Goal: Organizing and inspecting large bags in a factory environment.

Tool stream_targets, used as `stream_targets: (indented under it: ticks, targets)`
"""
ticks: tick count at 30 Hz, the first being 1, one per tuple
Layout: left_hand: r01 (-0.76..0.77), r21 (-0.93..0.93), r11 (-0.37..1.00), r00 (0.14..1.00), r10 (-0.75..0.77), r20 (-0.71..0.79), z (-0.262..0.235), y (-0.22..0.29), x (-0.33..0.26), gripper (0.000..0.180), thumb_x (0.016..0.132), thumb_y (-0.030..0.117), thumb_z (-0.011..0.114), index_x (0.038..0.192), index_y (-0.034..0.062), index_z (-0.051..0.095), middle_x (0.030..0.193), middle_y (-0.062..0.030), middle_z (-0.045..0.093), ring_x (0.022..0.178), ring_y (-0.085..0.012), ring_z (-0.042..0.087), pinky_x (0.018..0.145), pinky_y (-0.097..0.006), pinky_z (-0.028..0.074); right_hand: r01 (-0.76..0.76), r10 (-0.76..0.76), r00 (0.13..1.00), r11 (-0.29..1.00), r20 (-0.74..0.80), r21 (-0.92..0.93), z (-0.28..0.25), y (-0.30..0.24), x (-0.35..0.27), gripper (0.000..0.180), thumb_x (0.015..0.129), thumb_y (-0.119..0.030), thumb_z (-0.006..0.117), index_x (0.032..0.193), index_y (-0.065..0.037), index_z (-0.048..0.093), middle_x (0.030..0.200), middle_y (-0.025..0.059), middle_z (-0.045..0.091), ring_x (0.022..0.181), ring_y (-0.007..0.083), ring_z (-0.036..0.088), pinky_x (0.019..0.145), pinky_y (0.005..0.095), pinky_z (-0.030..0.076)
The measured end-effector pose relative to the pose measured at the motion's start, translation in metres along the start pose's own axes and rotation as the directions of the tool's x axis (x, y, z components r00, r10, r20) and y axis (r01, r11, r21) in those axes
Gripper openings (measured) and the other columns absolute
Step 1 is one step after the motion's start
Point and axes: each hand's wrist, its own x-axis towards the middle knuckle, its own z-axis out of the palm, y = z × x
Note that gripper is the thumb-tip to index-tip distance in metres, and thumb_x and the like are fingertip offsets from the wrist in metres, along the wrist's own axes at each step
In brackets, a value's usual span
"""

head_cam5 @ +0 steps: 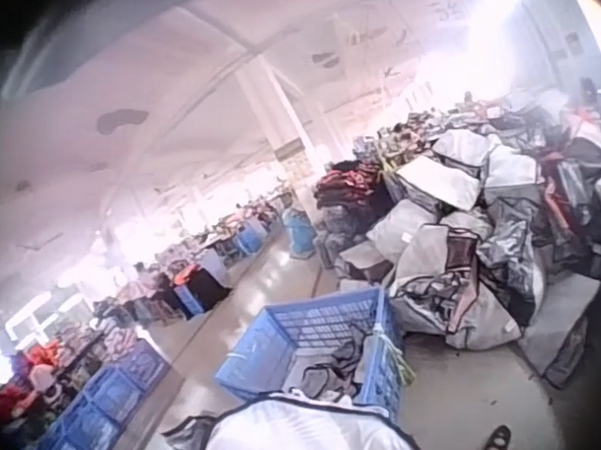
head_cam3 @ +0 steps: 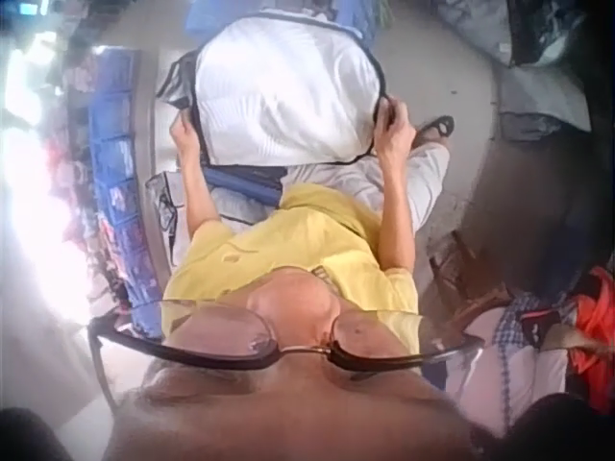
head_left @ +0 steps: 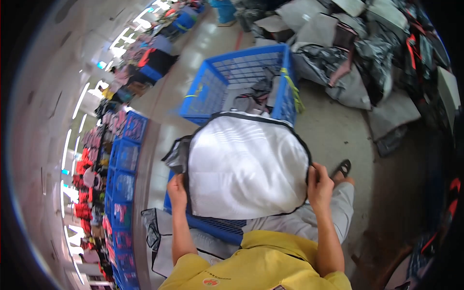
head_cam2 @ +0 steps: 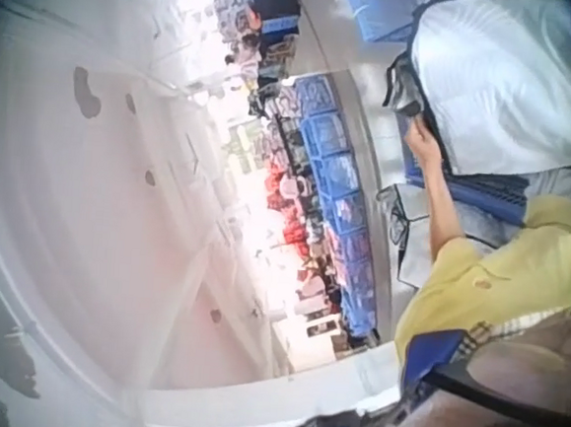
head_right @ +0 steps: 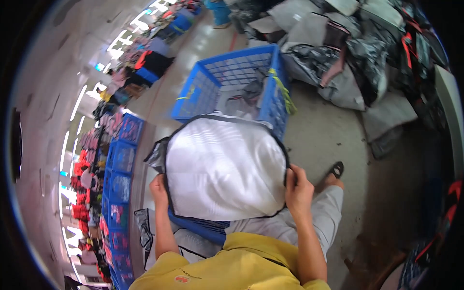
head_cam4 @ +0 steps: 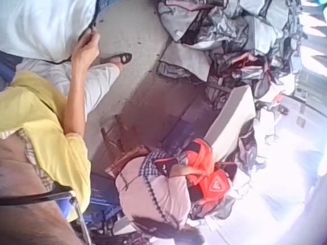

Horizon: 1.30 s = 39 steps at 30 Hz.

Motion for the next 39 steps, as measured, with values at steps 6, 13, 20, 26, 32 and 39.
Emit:
stream_targets:
  ticks: [6, 13, 20, 26, 32, 39]
  targets:
    - [0.000, 0.008, 1.000, 1.000, 0.000, -0.001, 0.006, 0.001, 0.000, 0.024, 0.104, 0.014, 0.058, 0.089, -0.0046, 0.061, 0.069, -0.0140, 0.053, 0.066, -0.0131, 0.046, 0.061, -0.033, 0.042, 0.062, -0.062, 0.998, 0.998, 0.009, 0.012, 0.001, 0.015, 0.000, 0.018, 0.103, -0.013, 0.063, 0.114, 0.000, 0.065, 0.085, 0.0221, 0.070, 0.070, 0.0286, 0.069, 0.068, 0.0347, 0.053]
    - [0.053, -0.023, 0.998, 0.999, -0.053, 0.003, 0.011, -0.002, 0.000, 0.020, 0.102, 0.011, 0.058, 0.088, -0.0034, 0.063, 0.068, -0.0148, 0.056, 0.064, -0.0143, 0.049, 0.062, -0.033, 0.044, 0.081, -0.082, 0.996, 0.997, 0.028, 0.005, 0.005, 0.015, 0.006, 0.018, 0.105, -0.012, 0.060, 0.115, 0.003, 0.063, 0.082, 0.0177, 0.068, 0.069, 0.0196, 0.064, 0.067, 0.0306, 0.052]
    - [0.024, 0.017, 1.000, 1.000, -0.023, -0.008, 0.010, 0.012, -0.002, 0.020, 0.101, 0.012, 0.059, 0.089, -0.0029, 0.065, 0.071, -0.0193, 0.060, 0.061, -0.0188, 0.052, 0.061, -0.034, 0.045, 0.081, -0.084, 0.996, 0.994, 0.033, 0.069, 0.006, 0.018, 0.006, 0.019, 0.105, -0.013, 0.060, 0.115, 0.003, 0.063, 0.080, 0.0138, 0.067, 0.068, 0.0127, 0.059, 0.066, 0.0289, 0.051]
    - [0.026, 0.018, 0.999, 1.000, -0.026, 0.010, 0.011, 0.011, -0.008, 0.022, 0.101, 0.013, 0.060, 0.086, -0.0032, 0.063, 0.070, -0.0192, 0.058, 0.061, -0.0184, 0.051, 0.061, -0.034, 0.043, 0.070, -0.070, 0.998, 0.998, 0.006, 0.006, -0.003, 0.021, -0.005, 0.020, 0.106, -0.015, 0.060, 0.115, 0.002, 0.065, 0.082, 0.0111, 0.069, 0.072, 0.0131, 0.060, 0.069, 0.0292, 0.051]
    - [-0.009, -0.233, 0.972, 0.999, 0.021, 0.050, 0.001, 0.014, -0.019, 0.038, 0.106, 0.028, 0.048, 0.095, -0.0034, 0.065, 0.089, -0.0080, 0.066, 0.085, -0.0156, 0.058, 0.075, -0.031, 0.044, 0.000, 0.003, 0.998, 0.999, -0.067, 0.051, 0.004, 0.026, -0.005, 0.022, 0.104, -0.016, 0.062, 0.118, 0.001, 0.067, 0.085, 0.0084, 0.070, 0.077, 0.0125, 0.061, 0.073, 0.0283, 0.051]
    - [-0.202, -0.003, 0.979, 0.975, 0.201, 0.098, 0.036, 0.076, 0.034, 0.021, 0.103, 0.015, 0.058, 0.096, -0.0044, 0.065, 0.074, -0.0202, 0.055, 0.062, -0.0226, 0.048, 0.061, -0.033, 0.044, -0.146, 0.183, 0.973, 0.960, -0.139, 0.237, -0.008, 0.051, -0.024, 0.029, 0.101, -0.019, 0.070, 0.120, 0.002, 0.064, 0.100, 0.0043, 0.068, 0.086, 0.0103, 0.059, 0.079, 0.0254, 0.049]
